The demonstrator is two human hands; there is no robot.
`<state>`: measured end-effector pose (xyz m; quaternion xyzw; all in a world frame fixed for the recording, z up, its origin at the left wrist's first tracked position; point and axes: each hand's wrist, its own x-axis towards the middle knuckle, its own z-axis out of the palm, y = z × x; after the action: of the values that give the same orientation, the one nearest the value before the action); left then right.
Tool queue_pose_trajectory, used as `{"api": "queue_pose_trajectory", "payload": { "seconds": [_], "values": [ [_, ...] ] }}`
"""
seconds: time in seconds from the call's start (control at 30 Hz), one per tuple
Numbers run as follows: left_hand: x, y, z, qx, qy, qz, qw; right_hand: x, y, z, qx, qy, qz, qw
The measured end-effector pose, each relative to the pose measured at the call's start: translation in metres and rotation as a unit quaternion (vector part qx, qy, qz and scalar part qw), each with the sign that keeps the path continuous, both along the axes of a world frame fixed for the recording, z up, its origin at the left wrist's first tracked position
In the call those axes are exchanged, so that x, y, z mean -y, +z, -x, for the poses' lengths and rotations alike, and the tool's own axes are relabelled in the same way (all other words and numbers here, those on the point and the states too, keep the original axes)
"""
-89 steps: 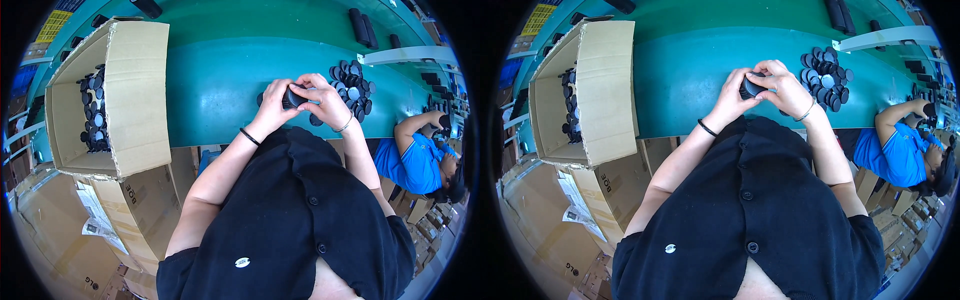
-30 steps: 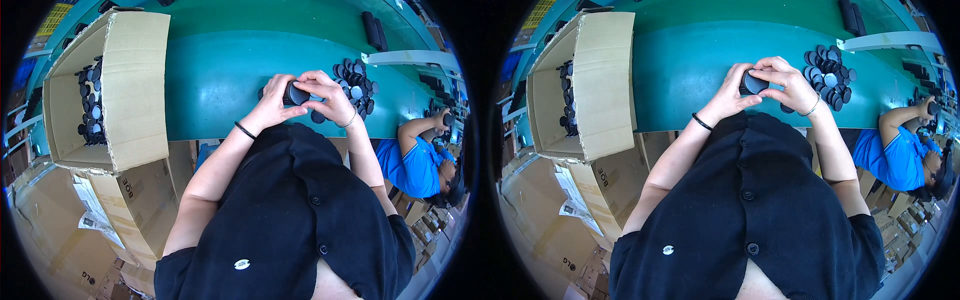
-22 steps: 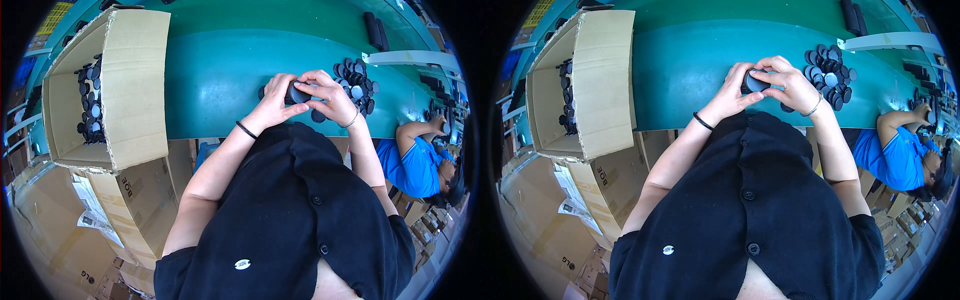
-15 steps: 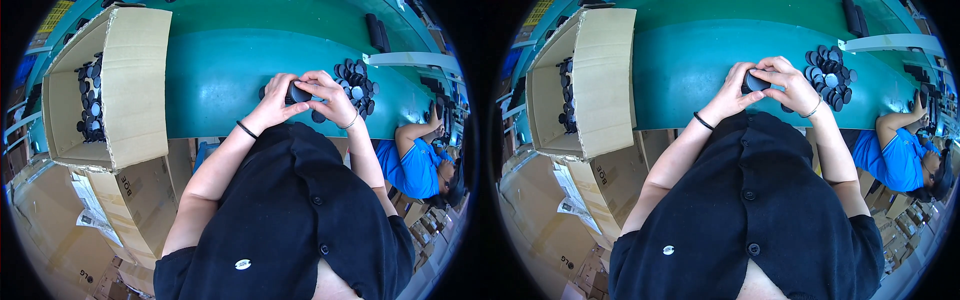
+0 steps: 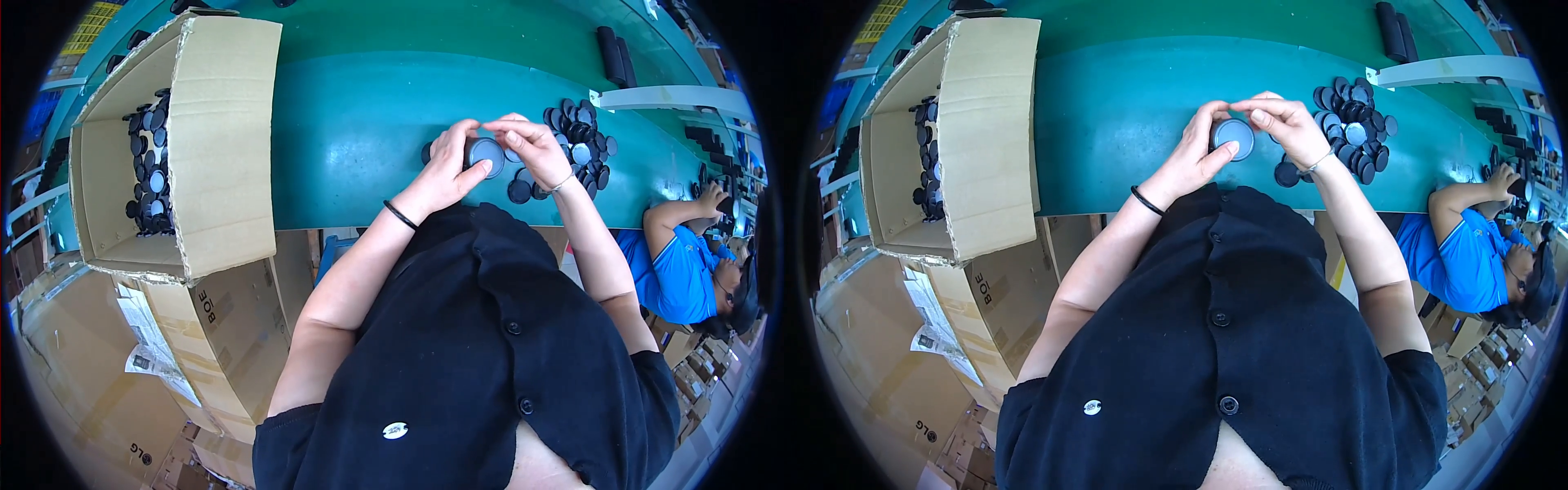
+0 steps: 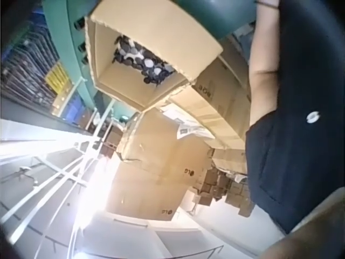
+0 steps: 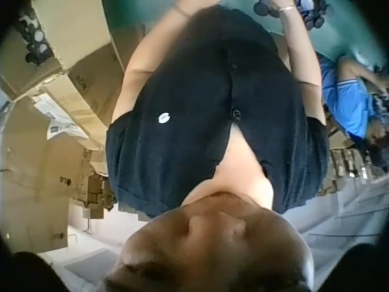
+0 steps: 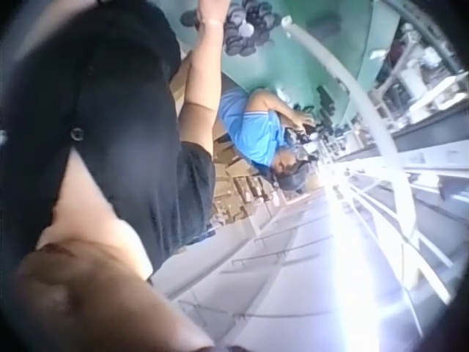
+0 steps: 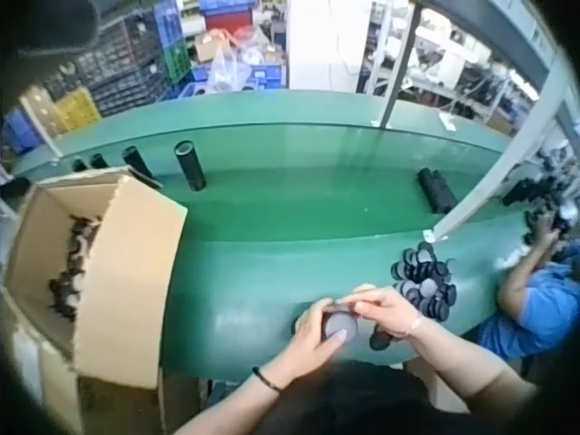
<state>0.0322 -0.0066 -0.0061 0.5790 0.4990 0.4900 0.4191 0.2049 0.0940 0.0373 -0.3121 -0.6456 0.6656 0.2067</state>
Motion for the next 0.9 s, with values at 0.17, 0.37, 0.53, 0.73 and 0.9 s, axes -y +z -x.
{"api": "queue_pose_trajectory", "payload": {
  "seconds": [0.17, 0.37, 0.53, 0.73, 0.9],
  "values": [
    [0.002, 0.001, 0.005, -0.016, -0.015, -0.006, 1.000, 0.007, 0.020, 0.014, 0.112, 0.061, 0.206, 0.970],
    [-0.012, 0.003, 0.014, -0.014, -0.046, 0.012, 0.999, 0.008, 0.005, 0.019, 0.111, 0.016, 0.168, 0.979],
    [-0.004, 0.009, 0.016, 0.062, -0.036, 0.064, 0.995, 0.012, 0.015, 0.025, 0.080, 0.021, 0.239, 0.968],
    [-0.003, 0.007, 0.020, 0.243, -0.048, 0.128, 0.960, 0.009, 0.012, 0.039, 0.087, 0.034, 0.233, 0.968],
    [-0.010, 0.009, 0.024, 0.088, -0.010, 0.009, 0.996, 0.002, 0.008, 0.036, 0.087, 0.046, 0.296, 0.950]
  ]
}}
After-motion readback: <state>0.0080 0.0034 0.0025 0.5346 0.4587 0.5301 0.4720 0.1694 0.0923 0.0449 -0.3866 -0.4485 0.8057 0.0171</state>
